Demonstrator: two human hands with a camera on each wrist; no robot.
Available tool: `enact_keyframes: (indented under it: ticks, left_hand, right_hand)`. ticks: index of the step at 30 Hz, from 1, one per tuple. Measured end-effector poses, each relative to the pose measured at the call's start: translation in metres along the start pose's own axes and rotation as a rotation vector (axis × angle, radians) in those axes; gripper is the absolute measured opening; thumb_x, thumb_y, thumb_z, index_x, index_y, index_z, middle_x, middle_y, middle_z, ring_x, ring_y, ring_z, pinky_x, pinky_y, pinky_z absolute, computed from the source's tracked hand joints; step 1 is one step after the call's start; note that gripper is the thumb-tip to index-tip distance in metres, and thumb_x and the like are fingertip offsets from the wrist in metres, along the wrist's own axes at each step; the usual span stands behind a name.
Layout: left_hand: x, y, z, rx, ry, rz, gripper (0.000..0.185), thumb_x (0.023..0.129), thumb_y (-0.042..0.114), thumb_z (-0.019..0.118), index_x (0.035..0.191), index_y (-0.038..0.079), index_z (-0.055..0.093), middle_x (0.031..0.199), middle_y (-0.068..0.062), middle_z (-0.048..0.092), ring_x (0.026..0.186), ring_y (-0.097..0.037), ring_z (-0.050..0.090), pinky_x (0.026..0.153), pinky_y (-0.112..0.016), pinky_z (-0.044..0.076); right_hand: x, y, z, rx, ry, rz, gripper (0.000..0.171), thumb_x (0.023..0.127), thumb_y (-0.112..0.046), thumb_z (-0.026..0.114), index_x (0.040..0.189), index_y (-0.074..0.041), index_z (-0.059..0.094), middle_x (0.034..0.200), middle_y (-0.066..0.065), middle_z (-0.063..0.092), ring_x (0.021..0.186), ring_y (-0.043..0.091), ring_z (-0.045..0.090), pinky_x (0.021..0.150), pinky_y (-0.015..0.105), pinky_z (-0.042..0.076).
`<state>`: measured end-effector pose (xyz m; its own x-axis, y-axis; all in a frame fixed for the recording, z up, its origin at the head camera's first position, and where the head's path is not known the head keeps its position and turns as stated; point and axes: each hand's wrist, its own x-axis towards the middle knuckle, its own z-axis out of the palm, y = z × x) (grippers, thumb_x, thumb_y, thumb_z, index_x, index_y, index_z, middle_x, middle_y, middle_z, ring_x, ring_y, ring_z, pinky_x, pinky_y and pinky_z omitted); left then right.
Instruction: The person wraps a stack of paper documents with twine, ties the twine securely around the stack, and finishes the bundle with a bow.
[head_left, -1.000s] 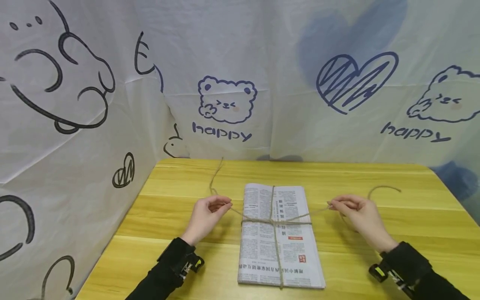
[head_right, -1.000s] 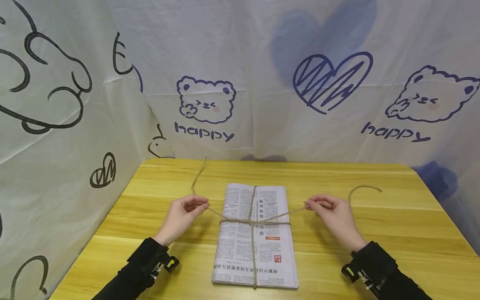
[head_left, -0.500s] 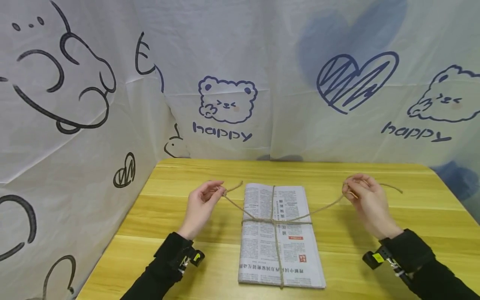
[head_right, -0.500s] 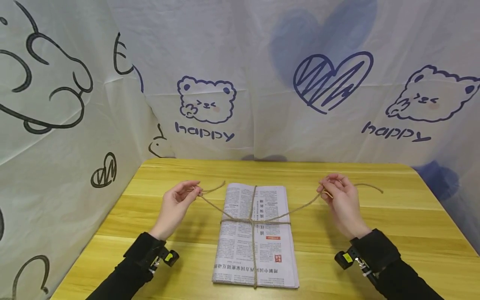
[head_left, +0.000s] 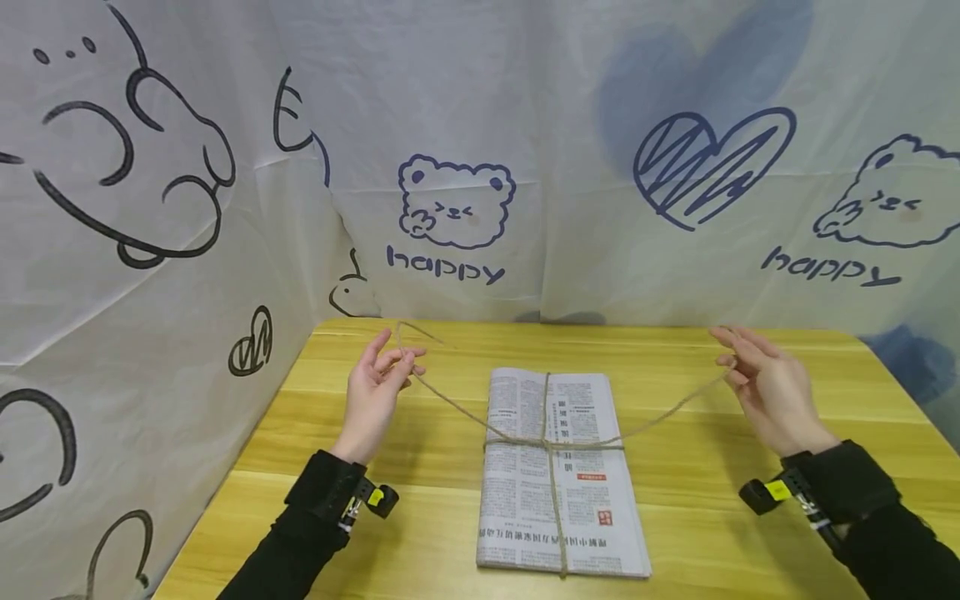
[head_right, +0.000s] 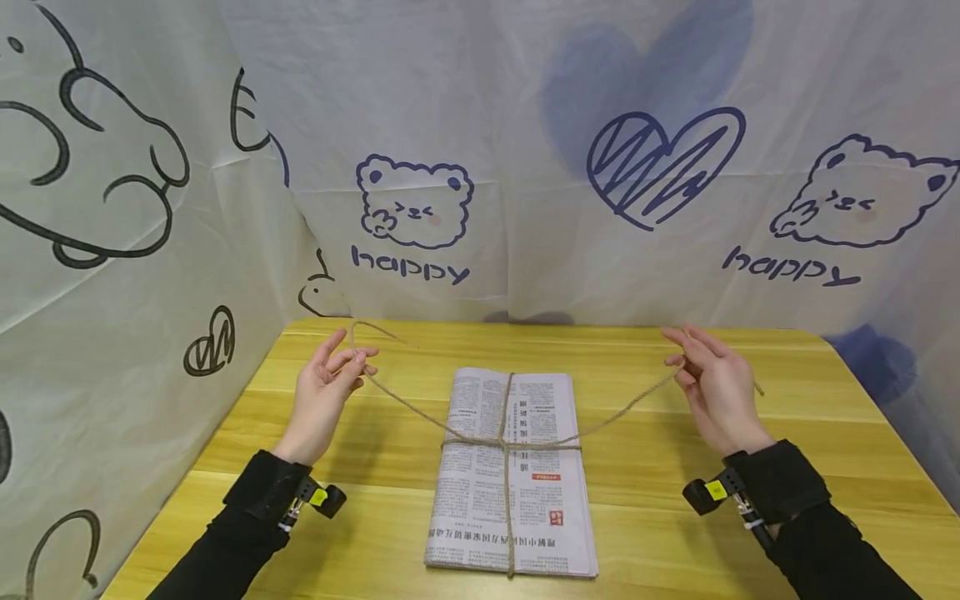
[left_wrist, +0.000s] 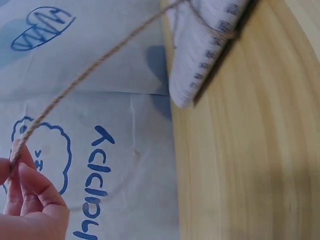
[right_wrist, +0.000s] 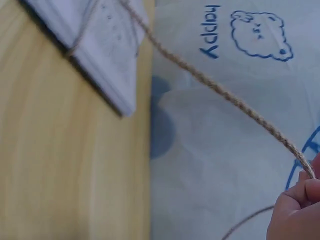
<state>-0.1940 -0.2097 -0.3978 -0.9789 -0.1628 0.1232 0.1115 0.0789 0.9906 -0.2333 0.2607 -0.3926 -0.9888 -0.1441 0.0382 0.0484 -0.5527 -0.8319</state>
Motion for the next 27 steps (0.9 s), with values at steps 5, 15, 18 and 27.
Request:
enact_keyframes:
  ticks: [5, 15, 18, 27]
  left_hand:
    - [0.003, 0.008, -0.003, -0.010, -0.045, -0.031, 0.054, 0.105, 0.022, 0.055, 0.154, 0.008, 0.037, 0.105, 0.025, 0.073, 0.094, 0.001, 0.067, 0.087, -0.019, 0.049]
    - [0.003, 0.038, 0.013, 0.062, -0.108, 0.112, 0.033, 0.105, 0.028, 0.056, 0.125, 0.003, 0.063, 0.095, 0.020, 0.075, 0.091, -0.002, 0.070, 0.086, -0.021, 0.050]
    - [0.004, 0.042, 0.016, 0.049, -0.099, 0.120, 0.030, 0.105, 0.026, 0.056, 0.121, 0.002, 0.064, 0.092, 0.019, 0.075, 0.089, -0.003, 0.070, 0.085, -0.021, 0.050]
    - [0.001, 0.043, 0.020, -0.071, -0.043, 0.122, 0.021, 0.104, 0.018, 0.057, 0.117, 0.003, 0.062, 0.090, 0.016, 0.074, 0.087, -0.004, 0.070, 0.083, -0.021, 0.052]
  right_hand:
    - [0.006, -0.008, 0.016, 0.045, -0.073, -0.028, 0.054, 0.104, -0.015, 0.054, 0.152, -0.010, 0.030, 0.124, -0.001, 0.068, 0.088, 0.011, 0.059, 0.064, 0.018, 0.043]
    - [0.011, -0.015, 0.063, -0.104, -0.169, -0.144, 0.044, 0.102, -0.018, 0.057, 0.143, -0.006, 0.045, 0.128, 0.000, 0.068, 0.086, 0.012, 0.062, 0.070, 0.018, 0.045]
    - [0.014, -0.013, 0.075, -0.165, -0.196, -0.164, 0.036, 0.103, -0.018, 0.056, 0.136, -0.007, 0.053, 0.126, -0.001, 0.070, 0.086, 0.011, 0.063, 0.071, 0.017, 0.046]
    - [0.040, 0.003, 0.120, -0.323, -0.214, -0.240, 0.028, 0.104, -0.016, 0.054, 0.131, -0.009, 0.058, 0.121, -0.006, 0.072, 0.074, 0.008, 0.062, 0.067, 0.015, 0.048]
